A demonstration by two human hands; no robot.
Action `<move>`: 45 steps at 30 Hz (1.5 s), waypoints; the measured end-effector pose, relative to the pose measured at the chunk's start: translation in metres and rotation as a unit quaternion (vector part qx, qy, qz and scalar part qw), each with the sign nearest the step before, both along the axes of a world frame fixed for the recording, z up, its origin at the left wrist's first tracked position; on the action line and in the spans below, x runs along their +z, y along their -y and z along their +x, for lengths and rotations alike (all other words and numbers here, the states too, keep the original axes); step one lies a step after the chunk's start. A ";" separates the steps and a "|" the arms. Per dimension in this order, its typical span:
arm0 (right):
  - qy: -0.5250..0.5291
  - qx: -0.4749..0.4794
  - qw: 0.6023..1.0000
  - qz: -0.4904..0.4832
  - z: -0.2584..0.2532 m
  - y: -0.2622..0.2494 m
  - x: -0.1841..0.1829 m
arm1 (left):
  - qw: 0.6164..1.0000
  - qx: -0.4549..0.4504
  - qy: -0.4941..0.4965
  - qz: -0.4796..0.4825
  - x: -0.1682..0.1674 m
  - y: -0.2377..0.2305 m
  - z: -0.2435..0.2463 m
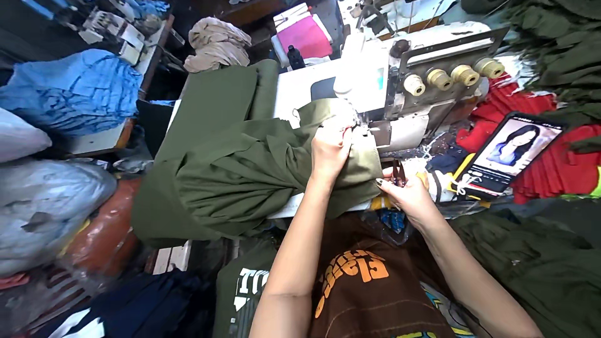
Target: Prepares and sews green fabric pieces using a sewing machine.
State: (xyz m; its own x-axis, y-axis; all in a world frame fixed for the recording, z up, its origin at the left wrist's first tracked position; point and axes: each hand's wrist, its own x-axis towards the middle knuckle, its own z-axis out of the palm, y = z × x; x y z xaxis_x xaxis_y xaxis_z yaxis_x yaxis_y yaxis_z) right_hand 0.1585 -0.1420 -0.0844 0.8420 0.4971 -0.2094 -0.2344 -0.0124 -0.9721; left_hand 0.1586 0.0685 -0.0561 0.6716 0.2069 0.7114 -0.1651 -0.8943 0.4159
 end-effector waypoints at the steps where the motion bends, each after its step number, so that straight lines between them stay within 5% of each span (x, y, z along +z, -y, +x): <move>1: 0.001 0.000 1.000 0.003 0.000 0.000 -0.001 | 1.000 -0.003 -0.002 -0.008 0.001 0.000 0.000; 6: 0.012 0.024 1.000 0.002 -0.003 -0.001 0.001 | 0.988 0.027 -0.011 -0.153 0.012 -0.007 -0.014; 9: 0.019 0.037 0.999 0.011 -0.009 -0.002 -0.002 | 0.998 0.037 0.055 -0.015 0.023 0.007 -0.026; 13: 0.015 0.045 0.999 0.009 -0.011 -0.004 -0.003 | 0.984 -0.096 0.022 0.146 0.021 0.026 -0.031; 17: 0.030 0.048 0.998 -0.004 -0.010 -0.001 -0.003 | 0.957 -0.133 -0.036 0.256 0.006 0.021 -0.035; 40: 0.025 0.055 0.998 -0.014 -0.009 -0.002 -0.009 | 0.965 -0.129 -0.041 0.224 0.007 0.011 -0.037; 45: 0.021 0.052 0.998 -0.016 -0.009 -0.002 -0.011 | 0.959 -0.047 -0.085 0.266 0.016 0.020 -0.049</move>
